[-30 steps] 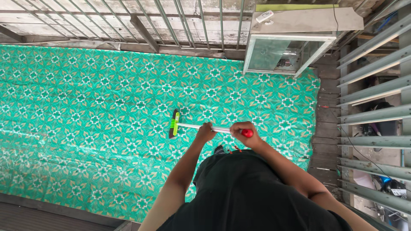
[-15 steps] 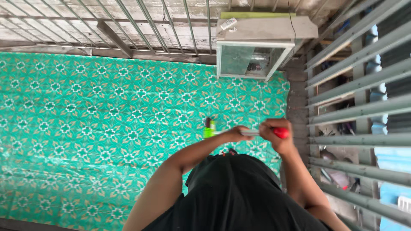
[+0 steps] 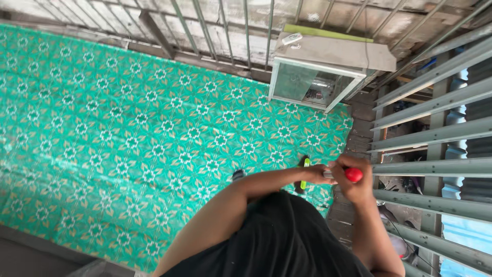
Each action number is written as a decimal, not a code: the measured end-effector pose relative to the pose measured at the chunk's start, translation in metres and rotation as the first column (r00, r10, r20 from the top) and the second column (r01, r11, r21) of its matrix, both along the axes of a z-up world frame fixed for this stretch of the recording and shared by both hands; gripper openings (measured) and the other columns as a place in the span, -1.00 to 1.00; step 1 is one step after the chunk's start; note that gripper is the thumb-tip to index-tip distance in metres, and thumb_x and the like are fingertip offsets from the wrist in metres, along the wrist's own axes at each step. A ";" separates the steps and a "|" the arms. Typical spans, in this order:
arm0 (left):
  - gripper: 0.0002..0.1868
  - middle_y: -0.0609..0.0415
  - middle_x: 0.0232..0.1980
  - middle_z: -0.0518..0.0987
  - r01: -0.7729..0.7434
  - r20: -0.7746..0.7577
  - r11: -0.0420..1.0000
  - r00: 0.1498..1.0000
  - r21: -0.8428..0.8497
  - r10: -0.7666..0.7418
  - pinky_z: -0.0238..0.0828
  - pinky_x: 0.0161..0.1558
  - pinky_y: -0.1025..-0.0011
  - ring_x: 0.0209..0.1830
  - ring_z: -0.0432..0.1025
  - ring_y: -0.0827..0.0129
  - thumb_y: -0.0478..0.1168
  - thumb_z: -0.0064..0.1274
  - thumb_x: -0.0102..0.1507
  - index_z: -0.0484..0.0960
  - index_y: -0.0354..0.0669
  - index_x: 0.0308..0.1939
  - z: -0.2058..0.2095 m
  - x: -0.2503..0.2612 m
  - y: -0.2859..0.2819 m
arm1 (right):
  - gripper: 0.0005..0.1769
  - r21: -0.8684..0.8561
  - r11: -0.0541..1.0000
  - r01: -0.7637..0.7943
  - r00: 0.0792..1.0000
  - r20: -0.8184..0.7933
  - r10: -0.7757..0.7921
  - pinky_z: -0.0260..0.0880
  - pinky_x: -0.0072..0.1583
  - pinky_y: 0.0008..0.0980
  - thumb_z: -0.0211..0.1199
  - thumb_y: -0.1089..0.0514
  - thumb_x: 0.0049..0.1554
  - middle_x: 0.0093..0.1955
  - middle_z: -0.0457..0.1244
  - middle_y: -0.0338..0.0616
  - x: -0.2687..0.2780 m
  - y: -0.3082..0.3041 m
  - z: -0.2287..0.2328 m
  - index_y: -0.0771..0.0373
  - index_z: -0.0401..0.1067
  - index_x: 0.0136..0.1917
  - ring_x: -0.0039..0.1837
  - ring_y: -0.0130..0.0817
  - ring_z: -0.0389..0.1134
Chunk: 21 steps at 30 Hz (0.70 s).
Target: The person mops a tiled floor using a mop with a green head and a white handle, moving it back and forth across the surface.
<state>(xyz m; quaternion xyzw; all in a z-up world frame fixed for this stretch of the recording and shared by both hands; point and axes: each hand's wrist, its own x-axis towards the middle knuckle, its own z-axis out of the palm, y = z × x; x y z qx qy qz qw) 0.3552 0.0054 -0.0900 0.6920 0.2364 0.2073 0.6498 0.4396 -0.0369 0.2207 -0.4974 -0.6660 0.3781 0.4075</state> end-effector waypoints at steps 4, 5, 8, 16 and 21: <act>-0.41 -0.04 -0.29 0.68 0.083 -0.213 0.985 0.976 0.154 -0.049 0.48 -0.15 0.24 -0.22 0.59 0.17 0.32 0.08 0.20 0.71 -0.16 -0.20 0.040 -0.027 0.007 | -0.77 0.045 0.997 -0.067 0.997 0.041 0.065 0.06 -0.27 -0.35 0.27 0.35 0.07 -0.48 0.14 -0.20 -0.005 -0.004 0.024 0.34 0.33 -0.40 -0.39 -0.43 0.11; -0.37 -0.05 -0.38 0.67 0.110 -0.290 0.981 0.955 0.157 -0.060 0.50 -0.22 0.22 -0.32 0.60 0.16 0.37 0.05 0.18 0.71 -0.18 -0.32 0.053 -0.033 0.006 | -0.88 0.075 0.990 -0.119 0.992 -0.025 0.121 0.17 -0.22 -0.35 0.28 0.36 0.02 -0.37 0.22 -0.16 -0.005 -0.007 0.031 0.35 0.37 -0.32 -0.32 -0.40 0.20; -0.27 -0.07 -0.47 0.65 0.119 -0.396 0.978 0.917 0.172 -0.042 0.46 -0.28 0.17 -0.40 0.58 0.14 0.47 -0.03 0.16 0.72 -0.16 -0.46 0.090 -0.055 0.008 | -0.89 0.160 0.967 -0.200 0.931 -0.276 0.239 0.35 -0.11 -0.28 0.29 0.35 0.03 -0.30 0.26 -0.12 -0.012 -0.008 0.038 0.37 0.36 -0.21 -0.26 -0.35 0.27; -0.31 -0.06 -0.45 0.63 -0.120 -0.547 0.953 0.796 0.277 0.259 0.47 -0.25 0.12 -0.36 0.58 0.04 0.48 0.08 0.09 0.71 -0.11 -0.46 0.073 -0.188 0.047 | -0.75 0.288 0.873 -0.394 0.546 -0.690 0.475 0.27 -0.09 -0.14 0.26 0.14 0.08 -0.39 0.15 -0.11 -0.050 0.042 -0.008 0.31 0.26 -0.26 -0.35 -0.32 0.17; -0.68 -0.03 -0.24 0.67 -0.358 -0.503 0.806 0.641 0.472 0.580 0.49 -0.12 0.06 -0.16 0.58 -0.02 0.11 0.19 0.11 0.69 0.01 -0.25 -0.001 -0.292 0.059 | -0.78 0.253 0.892 -0.374 0.467 -0.780 0.417 0.07 -0.14 -0.25 0.19 0.12 -0.04 -0.41 0.07 -0.15 -0.125 0.072 -0.081 0.28 0.23 -0.29 -0.32 -0.34 0.05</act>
